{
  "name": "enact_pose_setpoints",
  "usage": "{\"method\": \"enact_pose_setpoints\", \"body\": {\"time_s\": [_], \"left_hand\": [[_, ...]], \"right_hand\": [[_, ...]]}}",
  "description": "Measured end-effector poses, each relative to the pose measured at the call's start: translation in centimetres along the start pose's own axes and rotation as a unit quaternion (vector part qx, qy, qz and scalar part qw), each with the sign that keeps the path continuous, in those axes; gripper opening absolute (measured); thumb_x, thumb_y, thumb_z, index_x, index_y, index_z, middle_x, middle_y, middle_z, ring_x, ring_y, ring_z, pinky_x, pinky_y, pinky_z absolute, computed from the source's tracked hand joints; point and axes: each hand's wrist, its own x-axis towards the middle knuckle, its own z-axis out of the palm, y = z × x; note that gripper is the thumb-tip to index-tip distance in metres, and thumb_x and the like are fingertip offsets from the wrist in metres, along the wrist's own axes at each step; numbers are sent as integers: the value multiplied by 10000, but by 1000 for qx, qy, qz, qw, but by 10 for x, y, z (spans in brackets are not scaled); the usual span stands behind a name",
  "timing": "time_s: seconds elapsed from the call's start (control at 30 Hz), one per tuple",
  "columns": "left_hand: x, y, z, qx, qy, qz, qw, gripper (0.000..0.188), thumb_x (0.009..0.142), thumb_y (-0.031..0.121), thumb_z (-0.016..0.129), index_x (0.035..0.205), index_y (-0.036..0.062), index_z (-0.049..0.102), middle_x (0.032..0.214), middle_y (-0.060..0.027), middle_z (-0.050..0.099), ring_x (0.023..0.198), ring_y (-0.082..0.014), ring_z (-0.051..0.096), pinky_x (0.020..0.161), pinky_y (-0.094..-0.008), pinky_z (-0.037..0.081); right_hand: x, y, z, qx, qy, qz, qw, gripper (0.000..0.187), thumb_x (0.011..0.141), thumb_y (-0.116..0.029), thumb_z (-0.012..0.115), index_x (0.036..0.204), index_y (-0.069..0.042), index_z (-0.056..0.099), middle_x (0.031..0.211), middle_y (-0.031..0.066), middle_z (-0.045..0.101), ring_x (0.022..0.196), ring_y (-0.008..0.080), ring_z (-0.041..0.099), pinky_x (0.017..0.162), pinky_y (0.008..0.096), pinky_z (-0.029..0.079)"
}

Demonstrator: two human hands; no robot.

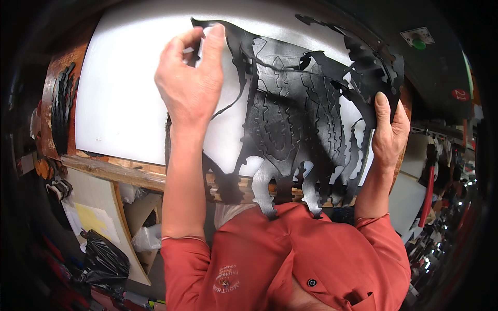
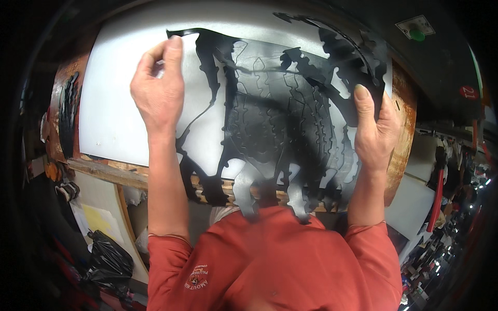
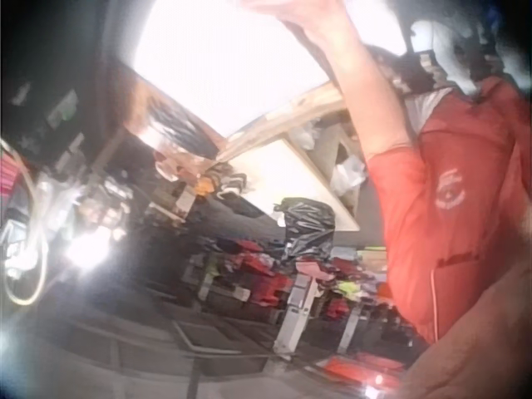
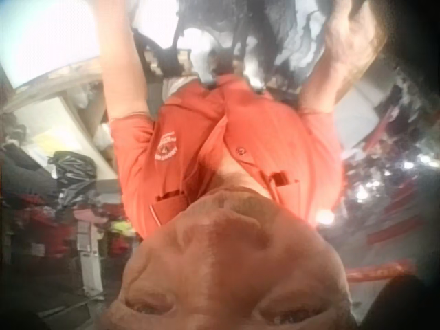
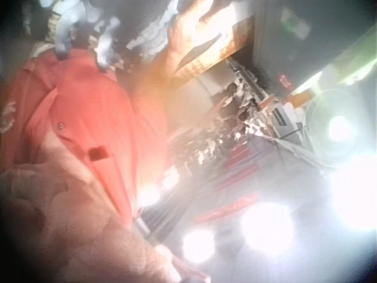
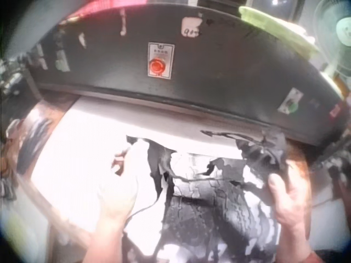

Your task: The person removes jagged cutouts from a rubber sheet, then feeds the sheet through a roller machine to emboss a pattern. They repeat this process with another sheet, removing the cutouts afterward.

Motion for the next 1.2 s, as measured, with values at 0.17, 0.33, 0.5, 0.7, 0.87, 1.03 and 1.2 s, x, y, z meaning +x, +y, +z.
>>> {"method": "enact_pose_setpoints", "body": {"time_s": [0.17, 0.33, 0.5, 0.7, 0.87, 1.03, 1.2], "left_hand": [[0, 11, 0, 355, -55, 162, 919, 467, 925, 413, 829, 1132, -5, 800, 1070, -143, 766, 980, -194, 697, 910, -311, 534], [20, -4, 2, -69, -185, -141, 970, 211, 986, 175, 728, 1042, -17, 796, 863, -52, 773, 765, -99, 674, 703, -270, 517], [7, 0, -17, -208, -248, -166, 932, 207, 1016, 148, 711, 1119, -23, 766, 965, -40, 775, 829, -85, 674, 764, -246, 530], [-10, 11, -17, -231, -259, -207, 915, 181, 1019, 142, 727, 1098, -19, 752, 944, -20, 757, 808, -45, 641, 723, -206, 496], [-29, 7, -10, -233, -234, -224, 917, 179, 1021, 142, 739, 1115, -10, 747, 779, 87, 600, 664, 13, 430, 575, -184, 315], [-33, 11, -6, -247, -221, -222, 917, 176, 1020, 136, 742, 1117, -11, 750, 761, 92, 589, 645, 11, 414, 559, -191, 306], [-43, 6, -3, -197, -236, -168, 937, 154, 1030, 99, 712, 1119, -19, 756, 838, 33, 656, 667, -15, 492, 596, -197, 378]], "right_hand": [[1, -17, 19, -125, -2, -76, 989, 209, 1065, -109, 667, 1213, 34, 704, 965, 56, 704, 837, 111, 615, 755, 257, 489], [8, -19, 46, -163, -37, -88, 982, 80, 1011, -29, 663, 1016, 48, 640, 823, 155, 595, 687, 305, 582, 651, 383, 481], [22, -14, 79, -133, -24, -95, 986, 102, 1017, -51, 660, 983, 42, 634, 798, 170, 588, 668, 350, 566, 639, 406, 476], [17, -26, 118, -86, -95, -191, 973, 106, 962, -47, 714, 951, 16, 629, 840, 173, 607, 709, 381, 626, 624, 458, 513], [16, -18, 139, -112, -130, -199, 965, 390, 897, -250, 846, 847, 30, 579, 830, 200, 600, 697, 403, 626, 612, 471, 518], [20, -11, 141, -91, -145, -179, 969, 365, 932, -228, 809, 813, 32, 582, 792, 204, 609, 674, 415, 638, 588, 485, 514], [25, -7, 138, -106, -195, -157, 962, 285, 993, -191, 713, 840, 25, 607, 786, 215, 622, 726, 439, 662, 650, 517, 533]]}}
